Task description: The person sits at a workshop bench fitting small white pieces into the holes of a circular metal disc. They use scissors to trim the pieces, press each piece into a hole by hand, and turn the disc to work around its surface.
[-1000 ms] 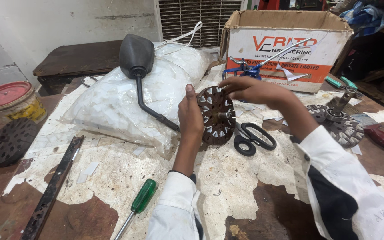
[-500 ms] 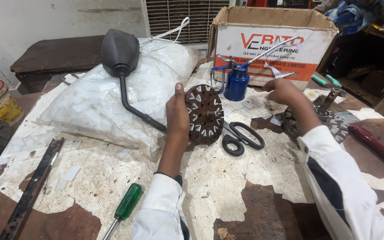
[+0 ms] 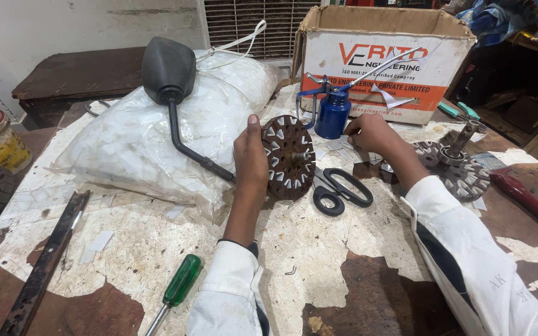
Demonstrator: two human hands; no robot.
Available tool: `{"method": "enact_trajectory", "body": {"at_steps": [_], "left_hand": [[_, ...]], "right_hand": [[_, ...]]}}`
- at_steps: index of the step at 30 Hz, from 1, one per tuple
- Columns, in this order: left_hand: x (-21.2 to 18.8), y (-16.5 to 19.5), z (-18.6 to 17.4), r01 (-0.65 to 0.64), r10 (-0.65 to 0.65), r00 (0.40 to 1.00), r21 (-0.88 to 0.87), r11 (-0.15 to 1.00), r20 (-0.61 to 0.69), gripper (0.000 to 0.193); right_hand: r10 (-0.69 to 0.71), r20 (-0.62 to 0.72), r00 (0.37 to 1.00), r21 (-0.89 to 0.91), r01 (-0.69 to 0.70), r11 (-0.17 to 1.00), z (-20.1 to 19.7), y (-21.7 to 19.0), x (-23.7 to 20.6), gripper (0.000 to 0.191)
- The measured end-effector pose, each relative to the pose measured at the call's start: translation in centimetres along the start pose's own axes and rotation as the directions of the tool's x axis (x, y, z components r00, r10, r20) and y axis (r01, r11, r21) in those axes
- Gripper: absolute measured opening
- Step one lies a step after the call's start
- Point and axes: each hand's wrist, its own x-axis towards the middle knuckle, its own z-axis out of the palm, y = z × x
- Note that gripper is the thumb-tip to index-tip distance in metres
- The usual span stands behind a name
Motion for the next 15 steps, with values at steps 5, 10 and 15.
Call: {"method": "enact_trajectory", "body": {"at_steps": [5, 10, 15], "left_hand": [[0.0, 0.0, 0.0, -0.011, 0.011, 1.0, -0.007, 1.0, 0.012, 0.064], [0.2, -0.5, -0.1, -0.057, 0.057, 0.998, -0.021, 0.998, 0.015, 0.064], [0.6, -0.4, 0.0, -0.186, 0.188, 0.982, 0.04, 0.982, -0.032, 0.044]], "right_hand": [[-0.028, 0.019, 0.999, 0.053, 0.027, 0.998, 0.2, 1.0, 0.6, 0.025], [-0.055, -0.028, 0.998, 0.039, 0.056, 0.998, 0.5, 0.7, 0.8, 0.026], [0.001, 0.03, 1.0, 0.449, -0.014, 0.893, -1.8, -1.4, 1.1, 0.016]]}}
